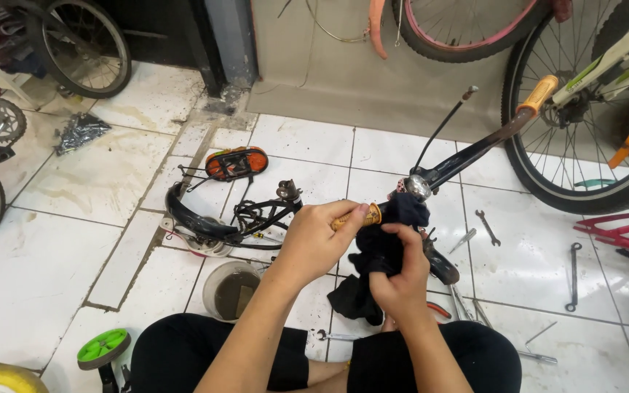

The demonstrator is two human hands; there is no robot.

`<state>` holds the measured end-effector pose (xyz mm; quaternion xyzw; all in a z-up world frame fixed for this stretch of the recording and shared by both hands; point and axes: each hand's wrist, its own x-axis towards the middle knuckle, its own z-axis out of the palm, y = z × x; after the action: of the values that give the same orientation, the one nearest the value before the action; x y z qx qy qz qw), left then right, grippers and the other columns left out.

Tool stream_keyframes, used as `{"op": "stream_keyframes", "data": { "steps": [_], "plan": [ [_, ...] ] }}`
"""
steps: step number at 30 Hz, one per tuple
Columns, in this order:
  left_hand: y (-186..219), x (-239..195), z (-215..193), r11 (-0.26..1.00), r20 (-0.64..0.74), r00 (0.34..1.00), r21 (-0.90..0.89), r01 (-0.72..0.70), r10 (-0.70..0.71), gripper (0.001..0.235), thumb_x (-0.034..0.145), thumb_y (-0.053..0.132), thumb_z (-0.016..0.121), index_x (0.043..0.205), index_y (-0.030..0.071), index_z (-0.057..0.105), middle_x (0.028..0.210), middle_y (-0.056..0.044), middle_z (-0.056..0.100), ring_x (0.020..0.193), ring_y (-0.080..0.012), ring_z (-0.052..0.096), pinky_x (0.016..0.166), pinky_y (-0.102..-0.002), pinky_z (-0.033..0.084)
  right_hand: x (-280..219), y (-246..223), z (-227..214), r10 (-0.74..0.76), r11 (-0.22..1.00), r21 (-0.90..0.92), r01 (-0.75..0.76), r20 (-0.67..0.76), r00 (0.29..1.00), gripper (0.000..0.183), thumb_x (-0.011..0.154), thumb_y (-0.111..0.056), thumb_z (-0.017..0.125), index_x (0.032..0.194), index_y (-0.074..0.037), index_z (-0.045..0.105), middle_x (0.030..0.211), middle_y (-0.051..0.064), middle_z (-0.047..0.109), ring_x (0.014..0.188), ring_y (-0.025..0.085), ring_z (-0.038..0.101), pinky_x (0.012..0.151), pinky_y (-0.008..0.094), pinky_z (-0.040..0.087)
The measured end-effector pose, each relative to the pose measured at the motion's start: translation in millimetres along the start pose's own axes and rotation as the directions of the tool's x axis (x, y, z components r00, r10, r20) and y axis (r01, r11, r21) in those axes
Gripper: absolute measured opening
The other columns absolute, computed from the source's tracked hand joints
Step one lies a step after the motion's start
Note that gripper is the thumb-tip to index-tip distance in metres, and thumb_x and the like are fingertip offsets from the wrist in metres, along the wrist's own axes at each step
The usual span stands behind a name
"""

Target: The person sits on the floor and wipes the handlebars and a bicycle fender with a black cloth. They clean the handlebar grips and the bell area, then move on to wipe the fender thoroughly.

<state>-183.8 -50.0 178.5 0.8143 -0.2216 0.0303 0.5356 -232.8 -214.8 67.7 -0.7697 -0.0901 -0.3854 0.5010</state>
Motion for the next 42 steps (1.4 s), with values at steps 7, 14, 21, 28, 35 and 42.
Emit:
{"op": "stream_keyframes", "data": {
  "steps": [7, 14, 21, 28, 35, 42],
  "plan": [
    [1.6, -1.1, -0.9, 1.0, 0.002, 1.0, -0.001, -0.005, 0.005, 0.035, 0.1, 0.037, 0.057, 0.098, 0.012, 0.081, 0.068, -0.014, 0.075, 0.069, -0.0341, 0.075, 0.059, -0.035, 0.057, 28.7, -23.1, -7.0, 0.045, 0.996, 0.063, -0.057, 0.174, 0.984, 0.047, 0.061, 0.007, 0.057, 0.106, -0.007, 0.057, 0.09, 0.013, 0.068, 0.082, 0.027, 0.066, 0.077, 0.041, 0.053],
    [-2.3, 0.0, -2.8, 1.0, -0.003, 1.0, 0.022, 0.001, -0.001, 0.036, 0.1, 0.038, 0.057, 0.095, 0.012, 0.08, 0.069, -0.013, 0.076, 0.07, -0.0345, 0.076, 0.061, -0.037, 0.058, -7.6, 10.7, 0.1, 0.022, 0.997, 0.067, -0.029, 0.101, 0.995, 0.043, 0.062, 0.0, 0.063, 0.103, -0.009, 0.059, 0.082, 0.012, 0.066, 0.073, 0.026, 0.063, 0.067, 0.038, 0.05],
    [4.9, -1.6, 1.3, 0.996, -0.041, 0.997, 0.062, -0.068, 0.07, 0.043, 0.1, 0.034, 0.05, 0.085, 0.002, 0.074, 0.054, -0.009, 0.064, 0.043, -0.0211, 0.05, 0.045, -0.035, 0.041, -1.2, -50.2, -11.0, 0.023, 0.999, -0.041, -0.019, 0.113, 0.993, 0.036, 0.065, 0.0, 0.06, 0.101, -0.006, 0.056, 0.087, 0.005, 0.069, 0.066, 0.014, 0.059, 0.063, 0.025, 0.05],
    [0.5, -7.3, 3.4, 0.996, -0.15, 0.986, 0.046, -0.074, 0.08, 0.041, 0.101, 0.025, 0.052, 0.077, -0.001, 0.072, 0.052, -0.009, 0.065, 0.04, -0.0197, 0.049, 0.043, -0.034, 0.041, 6.1, -63.7, 5.7, 0.105, 0.981, -0.181, -0.063, 0.233, 0.967, 0.049, 0.064, -0.004, 0.063, 0.112, -0.007, 0.058, 0.088, 0.008, 0.069, 0.063, 0.021, 0.061, 0.06, 0.03, 0.051],
    [6.8, -9.9, 7.8, 0.992, -0.152, 0.981, 0.05, -0.113, 0.119, 0.038, 0.099, 0.023, 0.051, 0.077, 0.0, 0.072, 0.053, -0.008, 0.064, 0.041, -0.0215, 0.049, 0.045, -0.035, 0.042, 6.5, -72.5, -3.1, 0.137, 0.963, -0.259, -0.078, 0.22, 0.966, 0.048, 0.064, -0.003, 0.065, 0.112, -0.007, 0.057, 0.093, 0.008, 0.071, 0.067, 0.02, 0.065, 0.062, 0.03, 0.053],
    [0.9, -7.6, 10.1, 0.996, -0.21, 0.976, 0.066, -0.051, 0.064, 0.039, 0.099, 0.025, 0.054, 0.074, 0.001, 0.072, 0.052, -0.009, 0.065, 0.04, -0.021, 0.05, 0.043, -0.034, 0.042, 13.5, -76.5, 2.3, 0.081, 0.97, -0.243, -0.018, 0.251, 0.965, 0.052, 0.06, -0.001, 0.062, 0.111, -0.007, 0.053, 0.111, 0.012, 0.071, 0.059, 0.021, 0.06, 0.056, 0.03, 0.05]
  ]
}}
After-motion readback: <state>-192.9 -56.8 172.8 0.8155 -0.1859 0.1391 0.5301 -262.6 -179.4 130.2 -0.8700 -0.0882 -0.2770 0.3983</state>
